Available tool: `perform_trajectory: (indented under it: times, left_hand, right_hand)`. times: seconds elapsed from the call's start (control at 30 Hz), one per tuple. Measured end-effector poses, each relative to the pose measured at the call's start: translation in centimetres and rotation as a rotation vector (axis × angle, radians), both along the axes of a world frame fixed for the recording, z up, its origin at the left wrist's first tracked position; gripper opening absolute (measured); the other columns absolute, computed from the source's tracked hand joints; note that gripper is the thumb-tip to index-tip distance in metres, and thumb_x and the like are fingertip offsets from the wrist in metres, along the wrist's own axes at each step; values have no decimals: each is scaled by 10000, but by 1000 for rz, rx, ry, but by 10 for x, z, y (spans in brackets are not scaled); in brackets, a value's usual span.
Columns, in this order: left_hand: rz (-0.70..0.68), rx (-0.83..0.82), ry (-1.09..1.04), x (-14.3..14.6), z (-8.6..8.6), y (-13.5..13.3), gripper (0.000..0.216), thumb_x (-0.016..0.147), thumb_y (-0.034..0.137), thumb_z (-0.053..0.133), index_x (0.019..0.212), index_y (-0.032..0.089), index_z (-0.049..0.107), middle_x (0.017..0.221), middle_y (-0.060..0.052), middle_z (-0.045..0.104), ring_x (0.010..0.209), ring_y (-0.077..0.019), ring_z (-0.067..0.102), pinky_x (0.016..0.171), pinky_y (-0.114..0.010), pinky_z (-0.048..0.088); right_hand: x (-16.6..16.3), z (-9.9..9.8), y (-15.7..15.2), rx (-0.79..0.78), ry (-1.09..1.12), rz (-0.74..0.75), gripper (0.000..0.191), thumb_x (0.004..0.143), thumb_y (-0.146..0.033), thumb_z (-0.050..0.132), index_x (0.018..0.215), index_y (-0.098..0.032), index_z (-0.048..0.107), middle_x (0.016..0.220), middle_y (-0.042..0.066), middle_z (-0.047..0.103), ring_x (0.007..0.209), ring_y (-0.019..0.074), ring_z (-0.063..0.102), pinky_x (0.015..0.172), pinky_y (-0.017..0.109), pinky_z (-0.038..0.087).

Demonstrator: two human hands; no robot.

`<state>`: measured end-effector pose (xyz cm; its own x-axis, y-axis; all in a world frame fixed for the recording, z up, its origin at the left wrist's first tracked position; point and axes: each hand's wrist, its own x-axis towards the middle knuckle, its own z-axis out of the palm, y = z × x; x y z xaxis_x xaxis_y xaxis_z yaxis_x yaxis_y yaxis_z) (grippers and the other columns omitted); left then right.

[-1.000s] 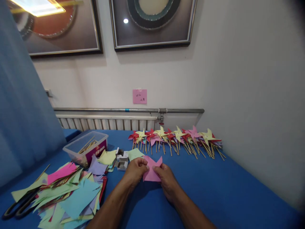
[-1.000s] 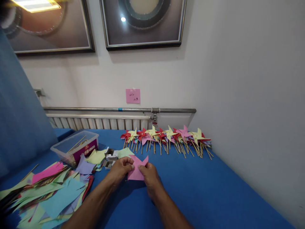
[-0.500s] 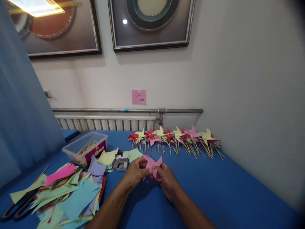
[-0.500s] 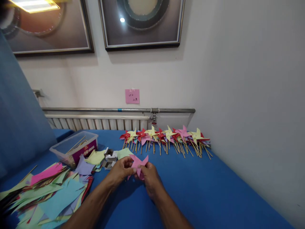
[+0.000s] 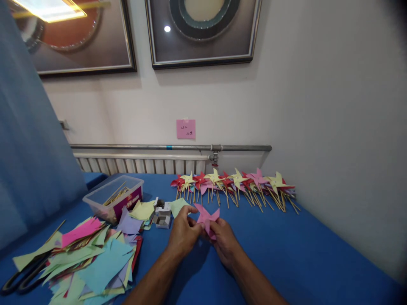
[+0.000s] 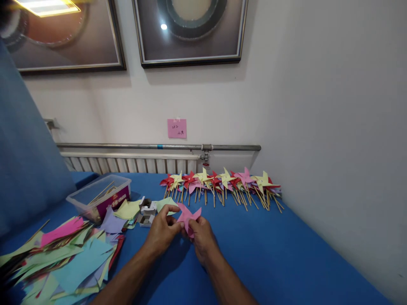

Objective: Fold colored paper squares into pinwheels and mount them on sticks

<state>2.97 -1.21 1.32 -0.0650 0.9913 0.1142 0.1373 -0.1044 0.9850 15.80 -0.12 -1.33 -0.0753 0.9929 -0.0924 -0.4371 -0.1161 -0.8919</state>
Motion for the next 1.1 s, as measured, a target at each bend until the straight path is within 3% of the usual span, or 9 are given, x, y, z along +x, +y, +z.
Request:
perform_trajectory:
  times: [0.07,0.17,0.27,0.37,0.43,0.67,0.93,1.1]
  left_hand:
    - [-3,20,6,-1,-1,1,356,663,155,730,990,199,599,583,78,542,492,-90,457,497,-197,295]
    - [-74,135,29,-3,-5,4,262,638,115,693,886,190,651,900,-9,665,598,-85,501,569,-203,375]
    - [-156,194,24,-6,-7,8,174,652,129,679,811,180,729,1140,-68,644,774,-131,581,695,-234,446]
    - [-166,185,6,-8,-8,10,68,709,194,674,688,177,736,1108,-94,652,960,-205,619,836,-271,465]
    - [-156,188,6,-8,-8,11,131,746,235,662,647,180,728,1057,-102,664,1025,-234,616,896,-293,456]
    - [-126,219,61,-8,-8,9,180,774,260,644,613,186,676,931,-89,664,1012,-246,613,886,-302,455]
    - [-274,223,90,-19,-2,9,186,763,170,584,809,189,763,1118,-88,690,1081,-227,622,966,-320,450]
    - [-277,230,103,-20,-3,9,195,707,155,656,863,187,768,1225,-98,649,1086,-227,625,929,-319,475]
  right_hand:
    - [0,0,0,0,3,-8,261,676,-346,768,826,-164,657,622,-11,650,539,130,566,537,238,410]
    - [0,0,0,13,-13,-10,270,674,-364,766,837,-175,663,644,-10,661,574,149,592,581,262,456]
    - [-1,-1,1,6,-19,-10,282,664,-364,767,855,-178,673,651,-7,669,603,166,617,610,279,482]
    - [0,-4,4,16,-27,-47,288,656,-352,774,860,-173,675,692,5,692,608,162,619,609,278,484]
    - [0,-6,6,59,-65,-87,300,650,-355,775,867,-167,688,706,11,703,593,156,605,589,271,469]
    - [0,-5,5,92,-105,-99,392,656,-368,778,980,-152,728,891,71,776,755,210,686,627,272,480]
    - [4,3,2,-12,9,-81,264,626,-308,797,826,-177,687,722,14,709,600,144,613,571,251,482]
    - [3,6,0,-15,40,-34,242,635,-285,793,821,-164,696,733,24,714,601,128,616,600,247,496]
